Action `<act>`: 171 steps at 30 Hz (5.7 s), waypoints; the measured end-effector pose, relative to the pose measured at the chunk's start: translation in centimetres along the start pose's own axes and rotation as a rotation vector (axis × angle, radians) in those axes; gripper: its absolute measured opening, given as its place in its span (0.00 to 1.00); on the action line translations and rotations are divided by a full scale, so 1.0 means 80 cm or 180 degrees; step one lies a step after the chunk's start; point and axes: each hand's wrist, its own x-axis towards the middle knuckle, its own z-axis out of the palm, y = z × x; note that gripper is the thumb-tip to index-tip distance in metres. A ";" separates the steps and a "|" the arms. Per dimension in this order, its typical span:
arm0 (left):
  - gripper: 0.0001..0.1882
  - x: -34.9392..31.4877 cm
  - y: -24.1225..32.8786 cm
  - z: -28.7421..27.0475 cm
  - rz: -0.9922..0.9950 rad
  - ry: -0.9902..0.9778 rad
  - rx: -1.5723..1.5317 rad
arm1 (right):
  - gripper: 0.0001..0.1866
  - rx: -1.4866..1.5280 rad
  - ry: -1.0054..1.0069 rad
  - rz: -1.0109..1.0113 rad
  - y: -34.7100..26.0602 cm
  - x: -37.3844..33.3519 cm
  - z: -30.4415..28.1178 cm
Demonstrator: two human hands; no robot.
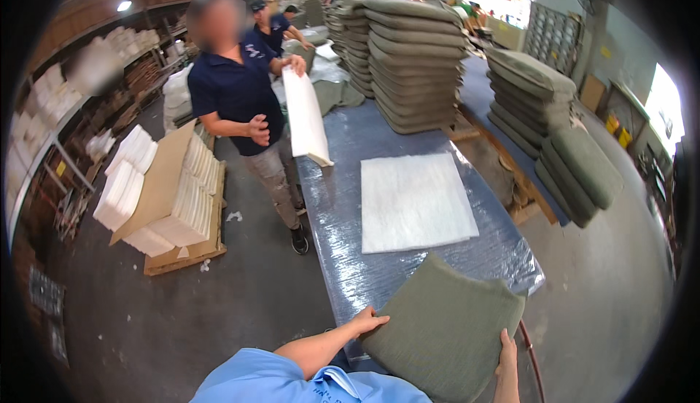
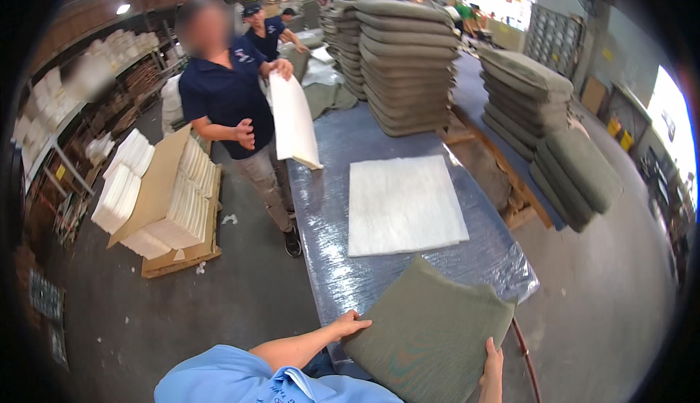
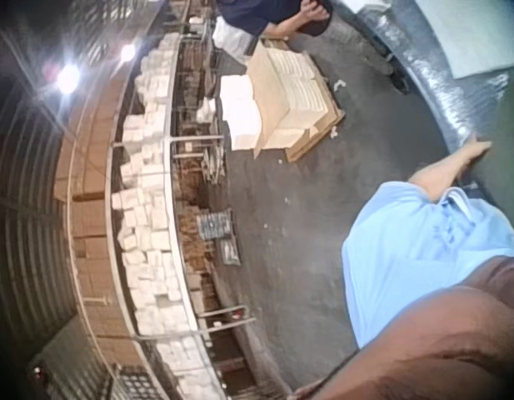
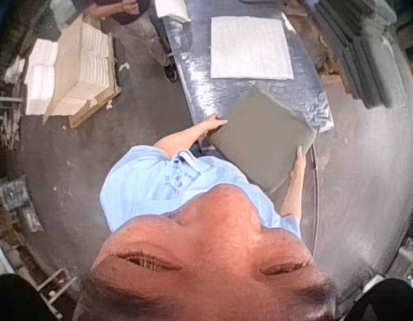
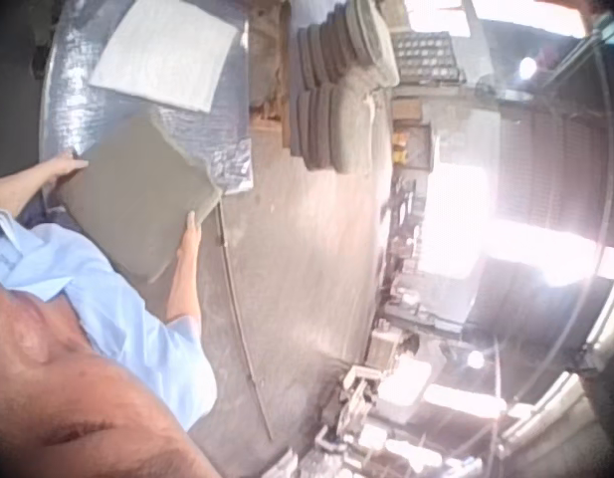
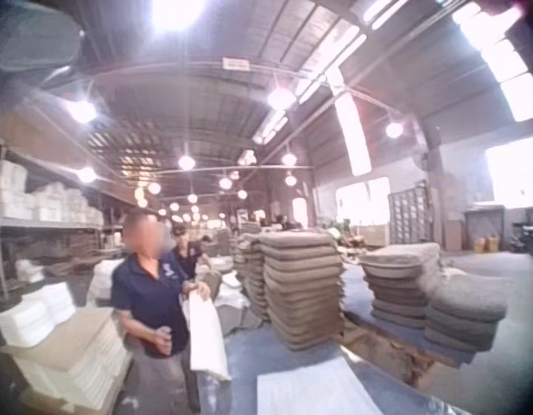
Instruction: The person picks up a green cushion and places it on a table covered with plastic wrap. They then pick up a white foam insert and place it on top of the cushion. The person repeats this process with multiple cushions and foam inserts, stacking them on the table.
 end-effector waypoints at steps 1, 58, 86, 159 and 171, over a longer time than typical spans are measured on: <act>0.44 -0.005 -0.006 -0.017 -0.0038 -0.0094 -0.0097 | 0.36 -0.0176 -0.0061 0.0070 -0.007 0.002 0.005; 0.54 -0.139 0.219 -0.096 0.2510 0.0710 -0.1240 | 0.38 -0.0762 -0.1390 0.0358 0.044 0.028 0.330; 0.35 0.102 0.358 -0.125 0.2818 0.0271 -0.2511 | 0.23 -0.0329 -0.1985 -0.1552 -0.203 0.058 0.441; 0.23 -0.102 -0.167 -0.119 -0.0547 -0.0432 -0.3993 | 0.21 -0.1447 -0.0229 -0.1452 -0.075 -0.195 0.037; 0.27 -0.014 -0.213 -0.062 0.0454 0.0302 0.0108 | 0.19 -0.4129 -0.0363 -0.0859 -0.054 -0.218 0.085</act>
